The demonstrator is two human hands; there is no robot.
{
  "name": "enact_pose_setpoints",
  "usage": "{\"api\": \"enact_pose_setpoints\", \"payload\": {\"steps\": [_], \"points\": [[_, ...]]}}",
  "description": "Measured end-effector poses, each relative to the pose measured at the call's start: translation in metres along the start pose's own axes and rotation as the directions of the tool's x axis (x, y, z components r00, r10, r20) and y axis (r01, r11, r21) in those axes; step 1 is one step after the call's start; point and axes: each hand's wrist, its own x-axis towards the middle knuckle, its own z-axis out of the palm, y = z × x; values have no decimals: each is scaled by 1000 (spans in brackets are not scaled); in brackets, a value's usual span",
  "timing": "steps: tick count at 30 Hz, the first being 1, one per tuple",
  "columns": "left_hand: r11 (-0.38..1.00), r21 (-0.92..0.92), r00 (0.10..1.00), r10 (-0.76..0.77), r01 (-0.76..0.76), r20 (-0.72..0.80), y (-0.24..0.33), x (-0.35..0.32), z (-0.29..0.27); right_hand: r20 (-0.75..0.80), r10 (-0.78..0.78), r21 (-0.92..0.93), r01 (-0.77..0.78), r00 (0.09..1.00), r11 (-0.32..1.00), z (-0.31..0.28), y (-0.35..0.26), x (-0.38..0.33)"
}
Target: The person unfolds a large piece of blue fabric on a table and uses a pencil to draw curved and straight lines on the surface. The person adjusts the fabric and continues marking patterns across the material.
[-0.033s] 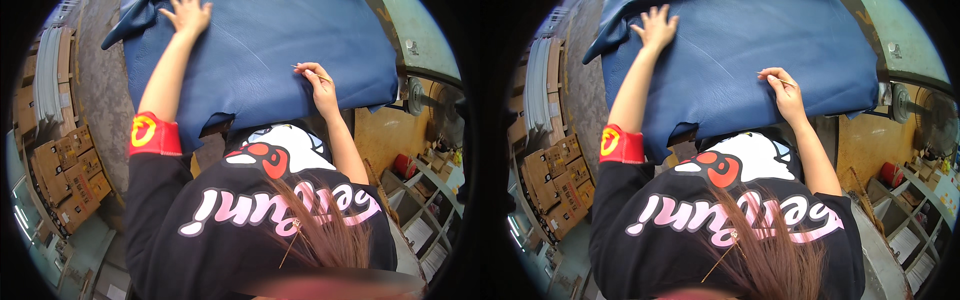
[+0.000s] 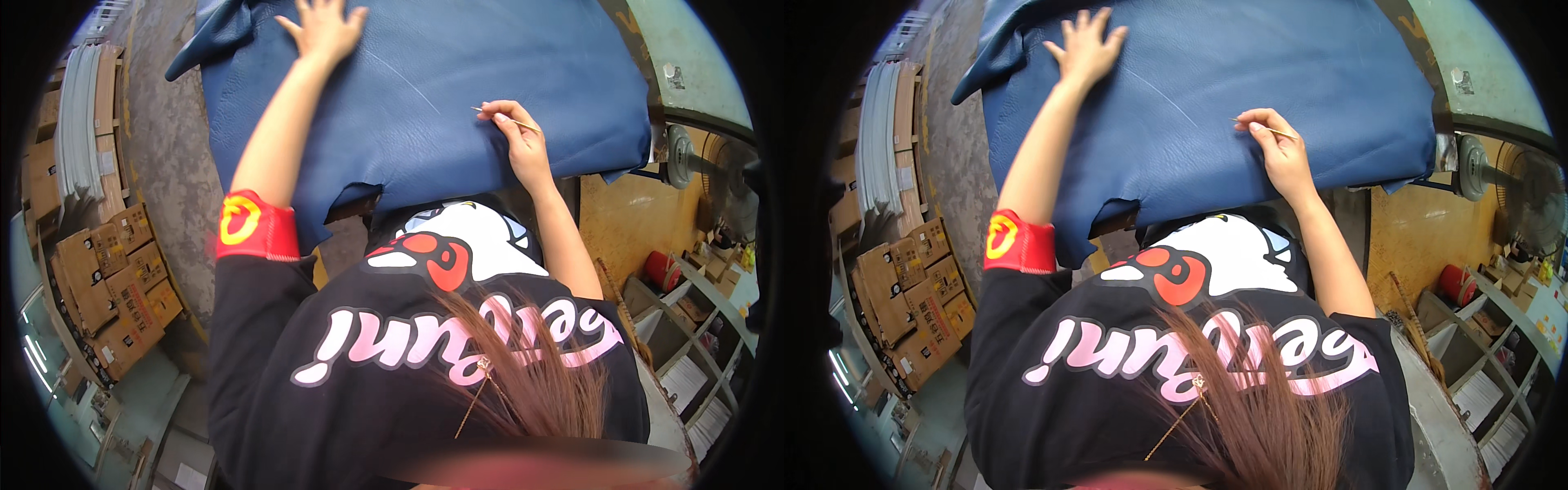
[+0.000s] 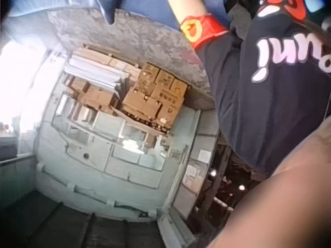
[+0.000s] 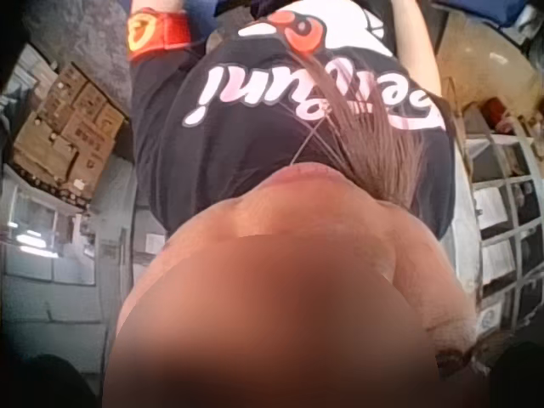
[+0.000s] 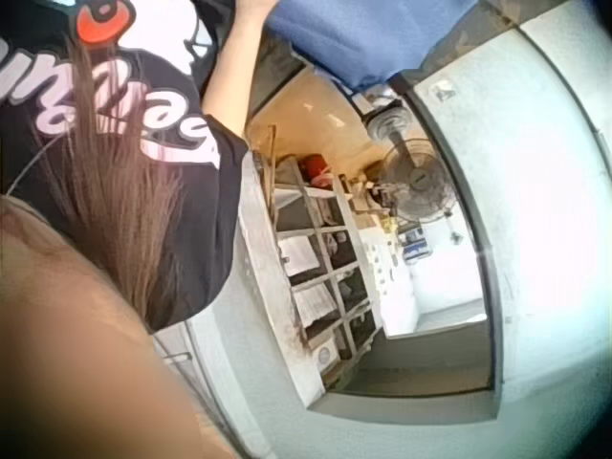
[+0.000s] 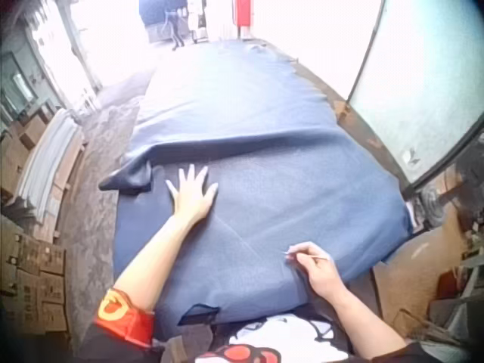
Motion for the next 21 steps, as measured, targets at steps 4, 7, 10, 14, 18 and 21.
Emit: {"api": "enact_pose_setpoints", "payload": {"steps": [4,7,10,14,18,21], "points": [[1000,-24,996,-15,13,-87,54,-32,18,101,-21,-129,34,995,991,15,-4,15],[1000,19,993,-22,24,-113,61,-34,20,175,-169,-309,217,970,926,28,-10,24],[999,14,994,-31,33,-101,60,-30,16,171,-216,-429,270,961,862,28,-13,24],[1000,6,997,-28,29,-77,59,-28,11,191,-141,-550,225,971,804,-3,-10,12],[999,-2,997,-33,33,-76,57,-27,9,173,77,72,-91,982,993,-45,2,15],[999,-18,996,-38,36,-77,55,-26,8,-229,28,138,3,973,990,-77,9,36]]}}
